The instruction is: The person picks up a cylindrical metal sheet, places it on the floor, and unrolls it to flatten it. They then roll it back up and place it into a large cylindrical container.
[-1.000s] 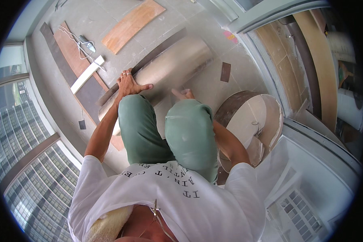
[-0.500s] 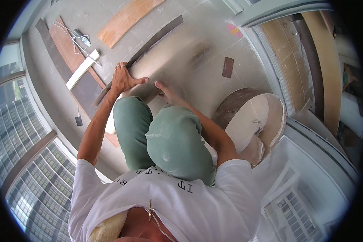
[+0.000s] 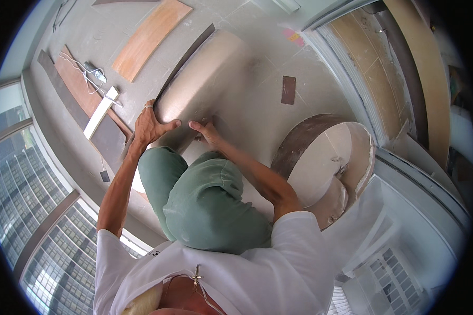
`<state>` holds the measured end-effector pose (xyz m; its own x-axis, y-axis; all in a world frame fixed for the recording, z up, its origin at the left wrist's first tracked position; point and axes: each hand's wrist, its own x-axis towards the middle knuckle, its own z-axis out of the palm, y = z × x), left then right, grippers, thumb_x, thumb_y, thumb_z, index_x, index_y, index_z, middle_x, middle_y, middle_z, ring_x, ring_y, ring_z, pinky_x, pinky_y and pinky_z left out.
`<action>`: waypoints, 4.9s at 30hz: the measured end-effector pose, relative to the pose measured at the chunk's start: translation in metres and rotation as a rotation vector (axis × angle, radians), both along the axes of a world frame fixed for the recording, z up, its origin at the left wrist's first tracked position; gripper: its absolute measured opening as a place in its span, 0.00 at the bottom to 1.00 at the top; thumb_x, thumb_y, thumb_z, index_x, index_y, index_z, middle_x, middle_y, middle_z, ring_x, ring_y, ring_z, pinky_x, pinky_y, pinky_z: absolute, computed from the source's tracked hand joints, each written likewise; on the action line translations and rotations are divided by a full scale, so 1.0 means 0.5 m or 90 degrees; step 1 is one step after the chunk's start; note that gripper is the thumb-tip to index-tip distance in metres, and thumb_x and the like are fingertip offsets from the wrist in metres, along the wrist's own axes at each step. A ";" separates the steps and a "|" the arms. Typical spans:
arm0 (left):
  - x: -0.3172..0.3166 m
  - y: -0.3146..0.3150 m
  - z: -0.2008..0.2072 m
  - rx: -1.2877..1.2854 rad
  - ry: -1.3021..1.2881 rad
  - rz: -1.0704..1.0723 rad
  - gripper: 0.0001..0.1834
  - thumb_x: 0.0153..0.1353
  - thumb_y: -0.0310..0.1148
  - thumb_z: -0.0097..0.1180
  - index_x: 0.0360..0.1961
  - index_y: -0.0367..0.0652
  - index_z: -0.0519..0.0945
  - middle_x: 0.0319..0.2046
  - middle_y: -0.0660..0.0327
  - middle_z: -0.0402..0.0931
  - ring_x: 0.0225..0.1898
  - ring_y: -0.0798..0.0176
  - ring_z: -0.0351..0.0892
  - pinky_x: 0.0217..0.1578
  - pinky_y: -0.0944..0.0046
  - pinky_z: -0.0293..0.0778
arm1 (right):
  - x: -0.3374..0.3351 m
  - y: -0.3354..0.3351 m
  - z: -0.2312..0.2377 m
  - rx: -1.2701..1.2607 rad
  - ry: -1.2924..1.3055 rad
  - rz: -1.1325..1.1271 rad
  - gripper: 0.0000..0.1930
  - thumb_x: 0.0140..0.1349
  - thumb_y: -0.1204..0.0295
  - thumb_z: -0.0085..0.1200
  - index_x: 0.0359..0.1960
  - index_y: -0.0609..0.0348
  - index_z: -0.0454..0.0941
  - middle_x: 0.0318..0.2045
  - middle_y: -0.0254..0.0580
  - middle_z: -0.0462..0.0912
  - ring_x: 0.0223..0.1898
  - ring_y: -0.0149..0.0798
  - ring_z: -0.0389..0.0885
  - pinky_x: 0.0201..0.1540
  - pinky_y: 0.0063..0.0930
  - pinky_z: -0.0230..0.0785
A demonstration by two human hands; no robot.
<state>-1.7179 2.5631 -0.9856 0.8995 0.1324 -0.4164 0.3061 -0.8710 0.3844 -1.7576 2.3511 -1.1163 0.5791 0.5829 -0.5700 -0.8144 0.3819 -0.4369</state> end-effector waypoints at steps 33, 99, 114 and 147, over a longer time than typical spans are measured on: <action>0.229 -0.820 1.442 -0.352 -0.288 -0.623 0.60 0.34 0.57 0.78 0.64 0.37 0.63 0.55 0.44 0.71 0.57 0.41 0.73 0.58 0.46 0.69 | -0.033 -0.700 1.487 -0.400 -0.336 -0.692 0.57 0.48 0.69 0.73 0.73 0.60 0.42 0.64 0.49 0.64 0.66 0.43 0.64 0.66 0.39 0.61; 0.885 -3.226 1.643 -0.848 -0.410 -0.773 0.72 0.21 0.56 0.85 0.64 0.34 0.54 0.56 0.43 0.70 0.55 0.49 0.75 0.57 0.52 0.71 | 0.488 -2.962 2.017 -1.071 -0.376 -0.672 0.47 0.30 0.61 0.82 0.54 0.73 0.71 0.47 0.53 0.79 0.52 0.47 0.77 0.59 0.39 0.69; 0.893 -3.198 1.298 -0.533 -0.035 -0.731 0.69 0.24 0.51 0.85 0.63 0.30 0.54 0.57 0.43 0.66 0.59 0.47 0.69 0.61 0.53 0.65 | 0.497 -3.056 1.608 -0.912 -0.292 -0.481 0.74 0.29 0.56 0.83 0.72 0.66 0.37 0.66 0.58 0.54 0.70 0.55 0.55 0.71 0.44 0.54; 1.118 -2.959 1.469 -0.515 0.208 -0.409 0.21 0.69 0.37 0.53 0.60 0.40 0.74 0.50 0.56 0.80 0.50 0.60 0.81 0.49 0.61 0.78 | 0.355 -3.035 1.608 -1.059 -0.161 -0.422 0.25 0.67 0.72 0.52 0.65 0.62 0.66 0.63 0.56 0.71 0.66 0.49 0.69 0.65 0.43 0.65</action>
<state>-1.1588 1.0835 -0.2513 0.5326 -0.7457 -0.4004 0.0743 -0.4300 0.8998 -1.5802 0.8336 -0.3121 0.6093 -0.7832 -0.1238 -0.5850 -0.3385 -0.7370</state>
